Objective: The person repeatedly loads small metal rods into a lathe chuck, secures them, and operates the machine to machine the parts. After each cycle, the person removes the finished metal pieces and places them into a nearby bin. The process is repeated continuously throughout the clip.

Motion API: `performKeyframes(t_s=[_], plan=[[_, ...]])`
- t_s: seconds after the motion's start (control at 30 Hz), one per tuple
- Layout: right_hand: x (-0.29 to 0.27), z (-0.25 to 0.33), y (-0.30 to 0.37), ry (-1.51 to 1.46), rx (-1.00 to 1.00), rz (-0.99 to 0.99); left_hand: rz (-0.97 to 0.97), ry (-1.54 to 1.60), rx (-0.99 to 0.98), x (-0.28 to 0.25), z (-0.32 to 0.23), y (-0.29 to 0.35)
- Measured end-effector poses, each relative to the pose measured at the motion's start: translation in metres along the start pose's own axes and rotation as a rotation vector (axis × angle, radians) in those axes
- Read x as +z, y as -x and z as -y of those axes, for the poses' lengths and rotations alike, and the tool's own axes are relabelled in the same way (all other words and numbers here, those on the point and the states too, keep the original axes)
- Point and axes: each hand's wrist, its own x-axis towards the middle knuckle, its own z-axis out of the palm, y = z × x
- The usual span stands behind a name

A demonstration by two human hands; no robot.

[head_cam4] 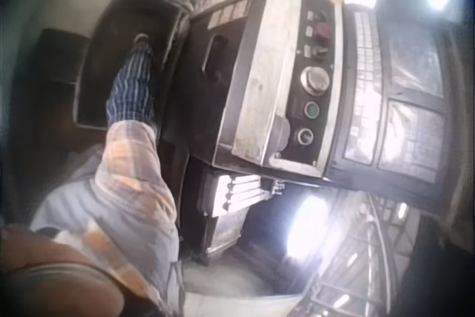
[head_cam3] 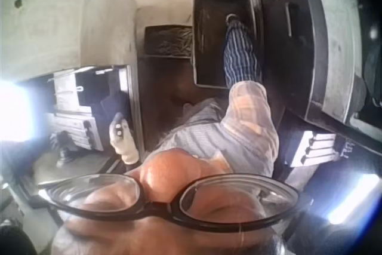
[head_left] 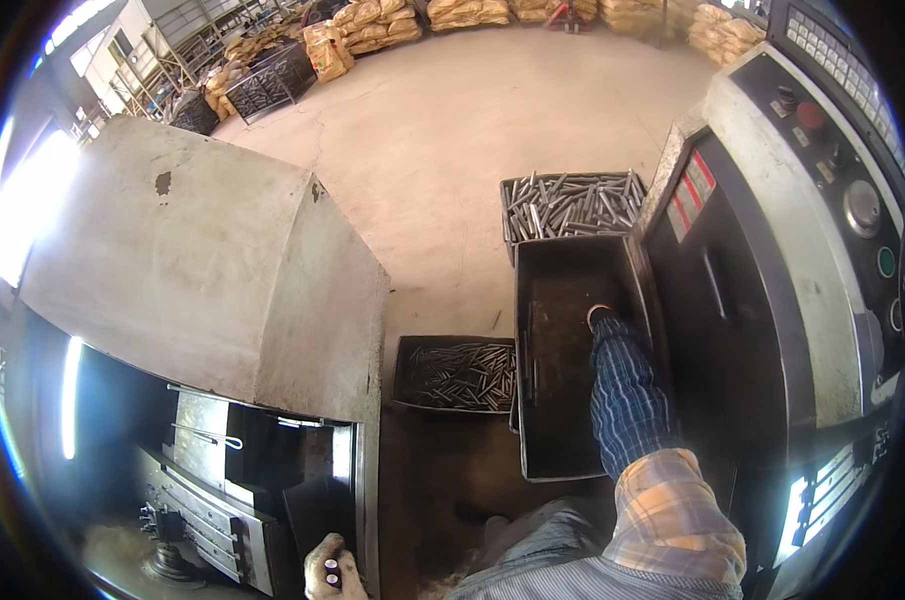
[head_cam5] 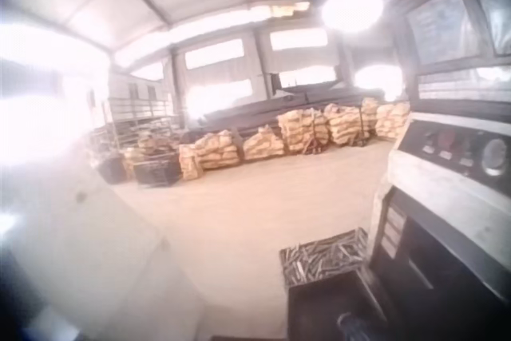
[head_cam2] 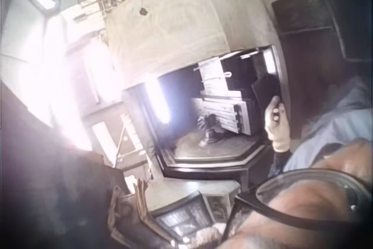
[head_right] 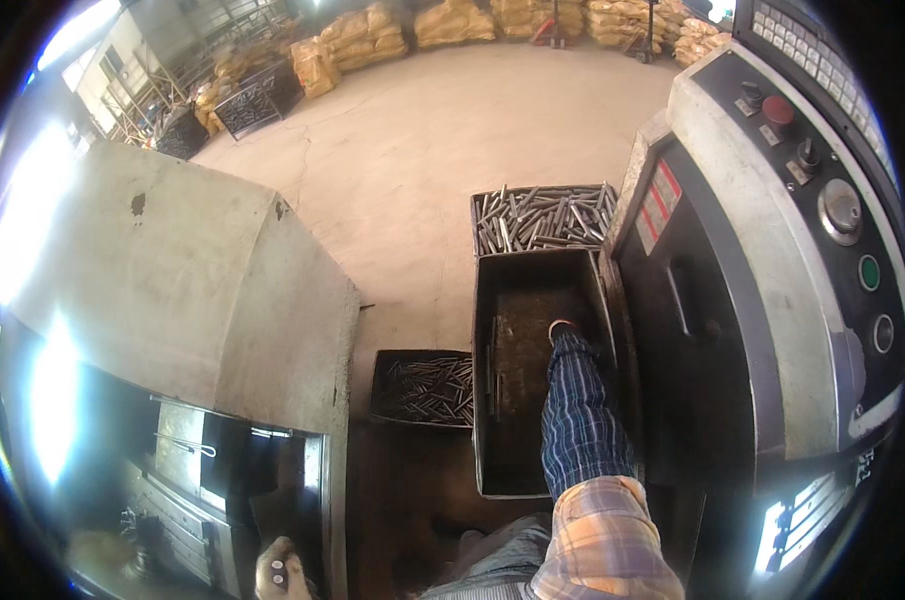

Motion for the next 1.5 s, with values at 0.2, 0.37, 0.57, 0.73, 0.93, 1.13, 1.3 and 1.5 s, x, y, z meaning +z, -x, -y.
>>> performKeyframes(t_s=[0.2,0.37,0.57,0.73,0.93,1.13,1.3,1.5], plan=[[-0.026,0.004,0.011,-0.145,0.010,0.038,-0.022,-0.041,0.168,0.011,-0.015,0.009],[-0.087,0.013,0.057,-0.635,-0.124,-0.070,0.013,-0.020,0.190,0.016,-0.039,0.007],[-0.253,0.035,0.186,-1.471,-0.182,0.332,0.090,0.082,0.321,0.037,-0.060,0.006],[-0.321,-0.017,0.254,-1.682,-0.235,0.647,0.239,0.127,0.613,0.075,-0.103,-0.002],[-0.419,-0.076,0.336,-1.628,-0.259,0.563,0.572,0.276,0.422,0.105,-0.194,0.046],[-0.452,-0.189,0.417,-1.751,-0.395,0.153,0.821,0.310,1.174,0.162,-0.249,0.102],[-0.490,-0.272,0.474,-1.476,-0.150,-0.257,1.176,0.547,1.437,0.201,-0.295,0.202],[-0.490,-0.347,0.523,-1.253,0.053,-0.672,1.498,0.551,1.558,0.253,-0.319,0.338]])
